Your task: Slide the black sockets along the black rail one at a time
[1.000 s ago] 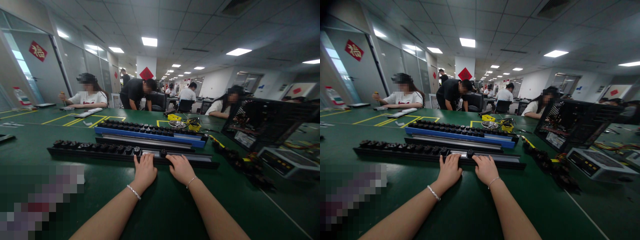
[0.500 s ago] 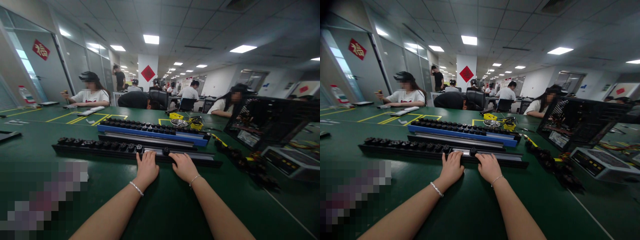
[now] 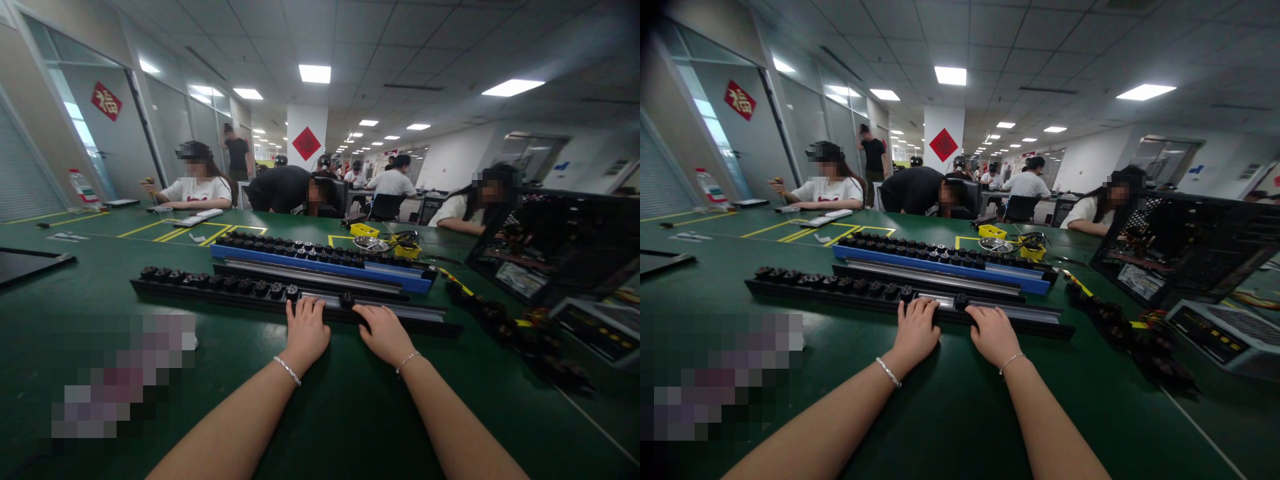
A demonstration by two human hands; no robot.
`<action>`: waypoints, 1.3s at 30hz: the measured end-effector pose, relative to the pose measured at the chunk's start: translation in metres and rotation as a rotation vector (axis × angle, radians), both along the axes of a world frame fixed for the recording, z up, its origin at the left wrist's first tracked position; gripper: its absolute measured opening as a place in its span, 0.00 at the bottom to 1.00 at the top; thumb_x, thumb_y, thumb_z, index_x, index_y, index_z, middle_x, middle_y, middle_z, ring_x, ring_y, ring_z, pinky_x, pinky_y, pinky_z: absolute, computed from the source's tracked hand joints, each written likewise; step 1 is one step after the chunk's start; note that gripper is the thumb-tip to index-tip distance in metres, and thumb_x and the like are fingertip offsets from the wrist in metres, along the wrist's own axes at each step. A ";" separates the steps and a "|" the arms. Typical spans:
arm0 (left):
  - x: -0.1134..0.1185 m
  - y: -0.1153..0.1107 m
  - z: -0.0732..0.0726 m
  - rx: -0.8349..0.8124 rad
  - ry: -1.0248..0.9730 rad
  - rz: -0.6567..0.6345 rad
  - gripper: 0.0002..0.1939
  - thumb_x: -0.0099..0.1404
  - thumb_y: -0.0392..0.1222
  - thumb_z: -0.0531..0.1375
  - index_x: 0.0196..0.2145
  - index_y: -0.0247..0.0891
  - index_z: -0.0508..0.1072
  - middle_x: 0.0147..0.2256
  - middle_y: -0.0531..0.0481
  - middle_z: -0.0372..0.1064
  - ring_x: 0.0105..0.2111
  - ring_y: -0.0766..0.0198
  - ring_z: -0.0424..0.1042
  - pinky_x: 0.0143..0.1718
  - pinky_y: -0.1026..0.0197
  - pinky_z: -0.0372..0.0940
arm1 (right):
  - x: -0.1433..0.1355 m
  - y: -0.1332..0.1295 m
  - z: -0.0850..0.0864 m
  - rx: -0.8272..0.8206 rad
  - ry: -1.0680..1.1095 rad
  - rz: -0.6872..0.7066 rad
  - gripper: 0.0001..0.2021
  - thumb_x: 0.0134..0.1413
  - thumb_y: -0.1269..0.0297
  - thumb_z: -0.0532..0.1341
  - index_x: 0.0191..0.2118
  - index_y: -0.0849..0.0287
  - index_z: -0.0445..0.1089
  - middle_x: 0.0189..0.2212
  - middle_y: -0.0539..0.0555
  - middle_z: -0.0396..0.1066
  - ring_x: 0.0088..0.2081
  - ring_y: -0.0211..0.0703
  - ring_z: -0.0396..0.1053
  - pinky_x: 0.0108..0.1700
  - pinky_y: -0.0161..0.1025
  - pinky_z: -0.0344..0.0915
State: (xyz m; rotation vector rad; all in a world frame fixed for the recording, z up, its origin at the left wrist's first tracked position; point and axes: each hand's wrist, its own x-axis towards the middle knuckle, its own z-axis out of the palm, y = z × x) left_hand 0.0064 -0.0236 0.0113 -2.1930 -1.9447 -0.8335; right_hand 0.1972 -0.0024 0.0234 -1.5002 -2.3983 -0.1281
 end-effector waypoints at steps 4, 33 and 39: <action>0.001 0.000 0.001 -0.004 -0.007 0.005 0.24 0.55 0.35 0.53 0.50 0.41 0.65 0.52 0.45 0.63 0.56 0.54 0.55 0.62 0.38 0.38 | 0.001 0.000 -0.001 0.004 0.018 0.016 0.21 0.53 0.69 0.52 0.53 0.55 0.64 0.49 0.54 0.69 0.51 0.44 0.63 0.57 0.47 0.50; 0.005 0.002 0.002 -0.029 0.017 -0.009 0.21 0.56 0.36 0.54 0.48 0.42 0.66 0.50 0.47 0.67 0.54 0.54 0.59 0.62 0.39 0.35 | -0.004 -0.002 0.001 0.006 -0.032 -0.031 0.19 0.54 0.67 0.52 0.52 0.52 0.64 0.40 0.54 0.70 0.44 0.44 0.64 0.52 0.43 0.50; 0.004 0.003 0.002 -0.041 0.005 -0.009 0.20 0.56 0.36 0.54 0.48 0.42 0.66 0.49 0.46 0.67 0.54 0.54 0.59 0.62 0.39 0.34 | -0.004 -0.001 0.001 -0.011 -0.026 -0.038 0.19 0.55 0.67 0.51 0.52 0.52 0.65 0.40 0.55 0.71 0.44 0.45 0.64 0.52 0.43 0.50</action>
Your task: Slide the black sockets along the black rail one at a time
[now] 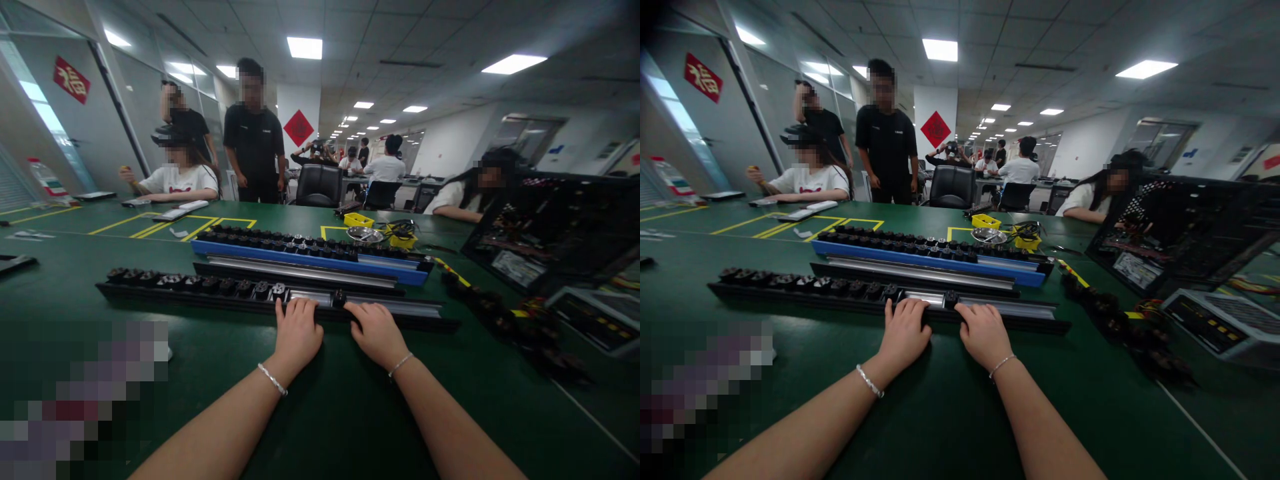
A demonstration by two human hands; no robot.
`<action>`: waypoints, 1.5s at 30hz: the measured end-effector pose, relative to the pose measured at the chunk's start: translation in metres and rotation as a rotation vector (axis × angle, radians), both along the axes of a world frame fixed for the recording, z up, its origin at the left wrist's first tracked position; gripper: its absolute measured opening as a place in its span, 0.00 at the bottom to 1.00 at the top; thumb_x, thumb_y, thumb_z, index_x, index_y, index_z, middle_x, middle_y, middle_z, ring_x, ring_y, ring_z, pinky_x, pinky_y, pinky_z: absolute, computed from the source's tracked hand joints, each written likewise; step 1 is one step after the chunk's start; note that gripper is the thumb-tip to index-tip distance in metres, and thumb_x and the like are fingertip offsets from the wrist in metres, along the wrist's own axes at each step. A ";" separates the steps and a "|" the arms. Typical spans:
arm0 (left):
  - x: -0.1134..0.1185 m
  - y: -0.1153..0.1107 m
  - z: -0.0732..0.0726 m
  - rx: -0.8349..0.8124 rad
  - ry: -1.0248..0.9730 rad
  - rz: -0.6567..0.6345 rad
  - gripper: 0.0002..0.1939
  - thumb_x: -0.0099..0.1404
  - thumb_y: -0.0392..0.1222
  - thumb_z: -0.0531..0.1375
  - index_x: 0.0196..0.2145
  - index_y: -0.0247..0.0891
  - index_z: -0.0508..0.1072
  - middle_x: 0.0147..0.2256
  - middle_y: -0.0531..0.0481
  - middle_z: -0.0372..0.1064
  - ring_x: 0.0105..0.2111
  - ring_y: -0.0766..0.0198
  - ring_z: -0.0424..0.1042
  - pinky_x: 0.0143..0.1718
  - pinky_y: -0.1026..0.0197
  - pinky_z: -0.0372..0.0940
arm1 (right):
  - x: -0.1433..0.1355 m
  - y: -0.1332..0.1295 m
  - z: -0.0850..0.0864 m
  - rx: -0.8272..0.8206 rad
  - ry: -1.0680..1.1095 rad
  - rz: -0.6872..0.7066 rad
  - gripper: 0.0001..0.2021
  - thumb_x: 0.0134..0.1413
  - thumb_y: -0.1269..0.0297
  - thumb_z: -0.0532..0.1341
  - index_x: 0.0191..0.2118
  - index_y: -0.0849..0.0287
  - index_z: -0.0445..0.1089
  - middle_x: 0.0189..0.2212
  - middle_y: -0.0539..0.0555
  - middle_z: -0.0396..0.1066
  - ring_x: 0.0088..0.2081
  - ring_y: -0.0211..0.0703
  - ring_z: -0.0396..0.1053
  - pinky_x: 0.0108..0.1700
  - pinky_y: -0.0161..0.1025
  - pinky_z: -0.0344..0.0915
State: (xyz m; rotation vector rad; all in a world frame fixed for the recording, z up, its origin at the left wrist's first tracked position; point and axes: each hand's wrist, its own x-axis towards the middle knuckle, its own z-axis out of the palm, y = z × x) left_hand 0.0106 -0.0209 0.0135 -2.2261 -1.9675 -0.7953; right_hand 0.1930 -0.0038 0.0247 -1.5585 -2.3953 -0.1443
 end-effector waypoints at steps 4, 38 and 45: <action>-0.001 0.001 -0.002 0.028 -0.007 -0.010 0.19 0.56 0.36 0.53 0.47 0.42 0.67 0.47 0.47 0.68 0.53 0.55 0.60 0.62 0.40 0.34 | 0.000 0.001 -0.001 0.010 0.005 -0.001 0.19 0.55 0.67 0.51 0.52 0.53 0.65 0.40 0.54 0.71 0.44 0.44 0.64 0.52 0.43 0.50; -0.003 0.002 0.000 0.088 -0.020 -0.018 0.10 0.63 0.44 0.53 0.41 0.42 0.70 0.40 0.49 0.71 0.47 0.55 0.64 0.59 0.40 0.41 | 0.003 0.000 0.002 0.010 0.038 -0.032 0.15 0.54 0.66 0.53 0.47 0.54 0.68 0.42 0.53 0.72 0.44 0.43 0.66 0.47 0.39 0.55; -0.003 0.001 0.004 0.077 -0.020 -0.005 0.09 0.63 0.44 0.53 0.39 0.42 0.70 0.39 0.49 0.71 0.46 0.55 0.64 0.58 0.40 0.43 | 0.004 0.001 0.002 0.010 0.008 -0.045 0.13 0.56 0.65 0.52 0.46 0.53 0.68 0.38 0.52 0.73 0.41 0.43 0.67 0.44 0.39 0.55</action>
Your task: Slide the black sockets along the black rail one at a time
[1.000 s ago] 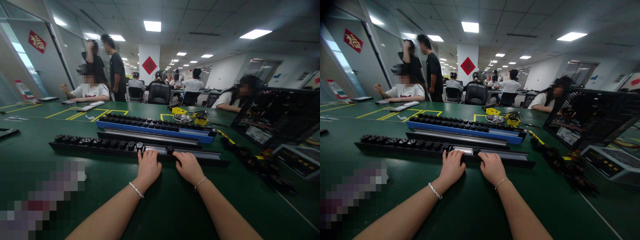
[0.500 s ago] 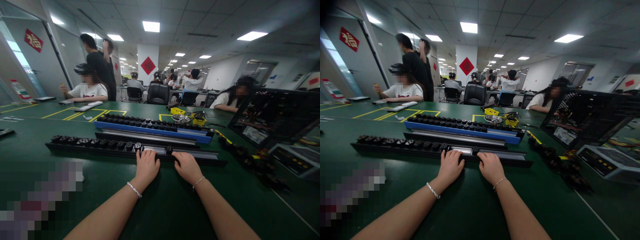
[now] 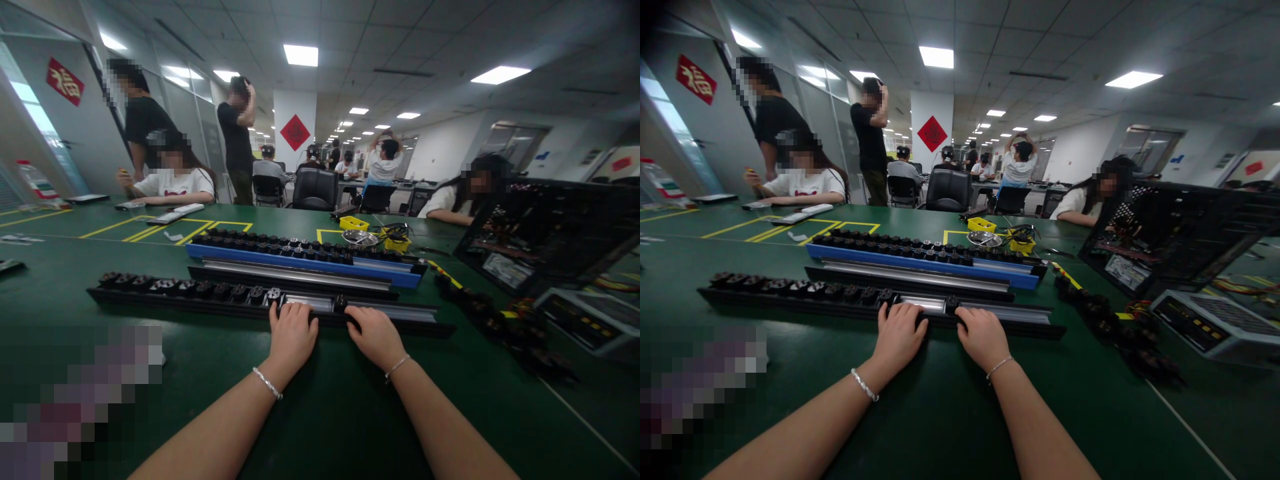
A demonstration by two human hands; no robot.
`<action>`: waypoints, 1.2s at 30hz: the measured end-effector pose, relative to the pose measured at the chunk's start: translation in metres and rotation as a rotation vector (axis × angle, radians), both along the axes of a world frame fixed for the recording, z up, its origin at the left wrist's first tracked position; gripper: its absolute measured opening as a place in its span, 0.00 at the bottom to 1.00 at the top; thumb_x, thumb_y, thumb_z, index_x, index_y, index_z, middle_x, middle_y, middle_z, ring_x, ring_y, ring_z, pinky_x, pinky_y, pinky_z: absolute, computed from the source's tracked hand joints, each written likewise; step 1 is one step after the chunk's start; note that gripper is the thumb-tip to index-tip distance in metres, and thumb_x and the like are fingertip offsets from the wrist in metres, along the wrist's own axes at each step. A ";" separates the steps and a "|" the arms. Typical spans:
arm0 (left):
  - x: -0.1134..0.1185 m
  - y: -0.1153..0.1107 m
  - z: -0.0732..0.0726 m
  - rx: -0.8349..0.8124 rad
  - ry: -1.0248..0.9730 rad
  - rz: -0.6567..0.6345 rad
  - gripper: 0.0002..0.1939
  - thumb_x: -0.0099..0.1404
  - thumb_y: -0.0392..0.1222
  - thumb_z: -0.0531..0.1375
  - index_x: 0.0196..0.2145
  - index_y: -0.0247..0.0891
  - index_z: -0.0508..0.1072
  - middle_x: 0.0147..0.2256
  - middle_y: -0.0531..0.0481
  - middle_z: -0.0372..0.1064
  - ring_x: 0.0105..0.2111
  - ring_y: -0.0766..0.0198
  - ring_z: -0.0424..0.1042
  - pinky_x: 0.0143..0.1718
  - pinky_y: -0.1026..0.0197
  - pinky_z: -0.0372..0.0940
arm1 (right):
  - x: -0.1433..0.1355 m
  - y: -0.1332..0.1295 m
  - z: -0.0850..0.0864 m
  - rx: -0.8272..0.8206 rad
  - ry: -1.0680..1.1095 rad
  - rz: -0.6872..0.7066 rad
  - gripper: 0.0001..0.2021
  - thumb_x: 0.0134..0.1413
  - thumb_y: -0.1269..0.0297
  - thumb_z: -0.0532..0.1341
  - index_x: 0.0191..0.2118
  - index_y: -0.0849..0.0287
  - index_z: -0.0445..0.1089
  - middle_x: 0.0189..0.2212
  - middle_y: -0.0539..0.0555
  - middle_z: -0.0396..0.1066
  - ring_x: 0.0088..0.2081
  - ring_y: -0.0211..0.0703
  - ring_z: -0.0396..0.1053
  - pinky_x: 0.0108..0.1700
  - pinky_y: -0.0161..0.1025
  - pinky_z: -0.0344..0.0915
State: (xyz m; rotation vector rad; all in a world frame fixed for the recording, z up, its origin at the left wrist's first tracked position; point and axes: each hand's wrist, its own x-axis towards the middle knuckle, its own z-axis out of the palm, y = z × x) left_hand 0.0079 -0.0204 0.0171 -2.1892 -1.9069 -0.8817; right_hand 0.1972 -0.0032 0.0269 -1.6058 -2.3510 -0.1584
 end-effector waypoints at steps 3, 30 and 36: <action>0.000 0.000 0.000 0.003 0.003 0.006 0.09 0.62 0.43 0.54 0.39 0.42 0.70 0.39 0.49 0.71 0.46 0.55 0.64 0.58 0.42 0.44 | 0.000 0.000 0.000 0.002 -0.005 0.001 0.13 0.56 0.64 0.52 0.45 0.53 0.68 0.38 0.52 0.73 0.40 0.42 0.67 0.43 0.38 0.56; 0.001 -0.001 0.005 -0.032 0.031 -0.082 0.09 0.61 0.45 0.55 0.37 0.41 0.69 0.36 0.49 0.70 0.40 0.56 0.65 0.46 0.52 0.57 | -0.012 -0.002 0.000 0.202 0.364 -0.213 0.18 0.52 0.53 0.56 0.44 0.59 0.67 0.43 0.58 0.70 0.46 0.48 0.64 0.51 0.45 0.53; 0.001 0.000 0.005 -0.060 0.027 -0.134 0.10 0.61 0.46 0.56 0.39 0.41 0.69 0.37 0.49 0.70 0.40 0.57 0.66 0.45 0.53 0.58 | -0.020 -0.004 0.000 0.130 0.344 -0.317 0.19 0.52 0.51 0.55 0.45 0.57 0.68 0.44 0.57 0.71 0.49 0.50 0.63 0.55 0.51 0.45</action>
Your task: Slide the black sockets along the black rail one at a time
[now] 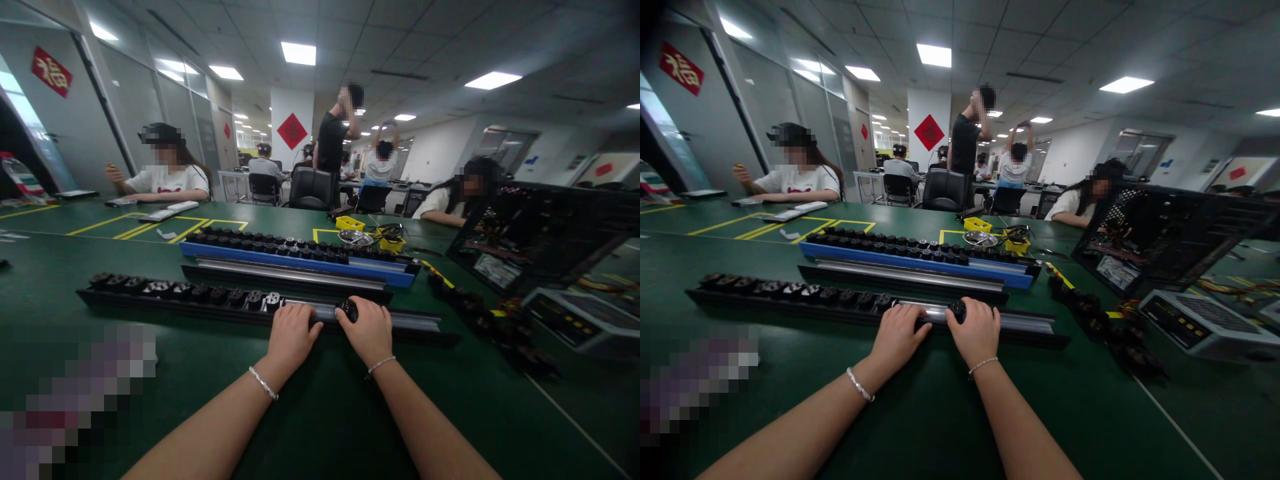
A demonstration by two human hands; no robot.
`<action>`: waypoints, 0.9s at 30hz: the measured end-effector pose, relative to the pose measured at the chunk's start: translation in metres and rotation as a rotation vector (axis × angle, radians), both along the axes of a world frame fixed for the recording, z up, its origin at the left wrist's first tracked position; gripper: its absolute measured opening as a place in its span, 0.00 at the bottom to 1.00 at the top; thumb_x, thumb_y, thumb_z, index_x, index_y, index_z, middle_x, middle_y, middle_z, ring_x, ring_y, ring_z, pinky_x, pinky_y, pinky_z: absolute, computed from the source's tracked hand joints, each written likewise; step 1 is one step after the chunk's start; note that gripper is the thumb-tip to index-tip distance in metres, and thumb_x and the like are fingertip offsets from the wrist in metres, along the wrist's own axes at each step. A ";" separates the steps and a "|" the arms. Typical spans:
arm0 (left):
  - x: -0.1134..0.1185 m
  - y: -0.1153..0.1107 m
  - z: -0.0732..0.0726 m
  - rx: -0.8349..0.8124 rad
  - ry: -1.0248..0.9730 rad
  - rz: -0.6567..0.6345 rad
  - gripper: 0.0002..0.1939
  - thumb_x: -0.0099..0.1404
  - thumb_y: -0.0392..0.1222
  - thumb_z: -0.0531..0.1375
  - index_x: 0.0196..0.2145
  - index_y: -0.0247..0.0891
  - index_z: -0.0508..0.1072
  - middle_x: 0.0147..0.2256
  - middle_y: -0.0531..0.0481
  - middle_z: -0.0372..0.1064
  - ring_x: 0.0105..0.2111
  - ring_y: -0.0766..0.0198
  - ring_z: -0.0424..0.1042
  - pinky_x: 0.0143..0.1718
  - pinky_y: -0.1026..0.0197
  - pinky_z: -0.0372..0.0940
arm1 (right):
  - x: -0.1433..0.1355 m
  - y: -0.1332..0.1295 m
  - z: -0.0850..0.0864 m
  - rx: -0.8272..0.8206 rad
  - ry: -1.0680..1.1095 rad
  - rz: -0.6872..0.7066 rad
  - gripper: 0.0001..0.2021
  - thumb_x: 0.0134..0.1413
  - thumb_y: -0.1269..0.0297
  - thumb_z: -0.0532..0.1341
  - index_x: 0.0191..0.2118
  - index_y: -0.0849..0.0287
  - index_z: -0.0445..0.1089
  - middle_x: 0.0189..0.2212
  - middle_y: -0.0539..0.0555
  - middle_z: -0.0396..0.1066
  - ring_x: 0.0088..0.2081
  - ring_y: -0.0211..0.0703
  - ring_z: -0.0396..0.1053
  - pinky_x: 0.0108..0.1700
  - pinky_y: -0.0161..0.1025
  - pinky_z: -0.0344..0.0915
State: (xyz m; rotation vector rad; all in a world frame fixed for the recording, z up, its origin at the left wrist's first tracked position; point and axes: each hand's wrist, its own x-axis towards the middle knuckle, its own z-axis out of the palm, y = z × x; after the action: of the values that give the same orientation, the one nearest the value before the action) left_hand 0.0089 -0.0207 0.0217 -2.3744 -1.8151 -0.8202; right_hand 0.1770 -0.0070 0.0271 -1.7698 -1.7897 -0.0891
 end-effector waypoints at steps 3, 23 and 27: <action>0.004 -0.002 -0.002 0.015 -0.012 0.011 0.09 0.61 0.45 0.56 0.39 0.41 0.69 0.38 0.48 0.70 0.42 0.56 0.66 0.46 0.52 0.59 | -0.001 -0.001 0.001 -0.005 -0.012 -0.020 0.17 0.52 0.52 0.55 0.43 0.55 0.69 0.43 0.56 0.72 0.47 0.50 0.64 0.54 0.51 0.46; 0.010 -0.005 -0.013 0.059 0.043 -0.093 0.25 0.58 0.37 0.55 0.54 0.41 0.64 0.59 0.46 0.58 0.58 0.55 0.57 0.62 0.47 0.46 | -0.001 0.000 -0.001 0.038 -0.022 -0.027 0.15 0.50 0.55 0.56 0.40 0.55 0.71 0.43 0.56 0.72 0.46 0.49 0.64 0.55 0.50 0.46; 0.009 -0.005 -0.013 0.065 0.048 -0.095 0.24 0.58 0.37 0.55 0.53 0.41 0.64 0.59 0.47 0.59 0.57 0.56 0.58 0.62 0.48 0.47 | -0.001 0.000 0.000 0.020 -0.014 -0.033 0.15 0.50 0.55 0.55 0.40 0.56 0.71 0.43 0.56 0.72 0.47 0.49 0.64 0.55 0.50 0.47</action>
State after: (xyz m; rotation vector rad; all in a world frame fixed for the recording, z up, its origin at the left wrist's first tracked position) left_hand 0.0181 -0.0260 0.0086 -2.4335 -1.6440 -0.8108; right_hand 0.1760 -0.0070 0.0267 -1.7886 -1.7643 -0.1326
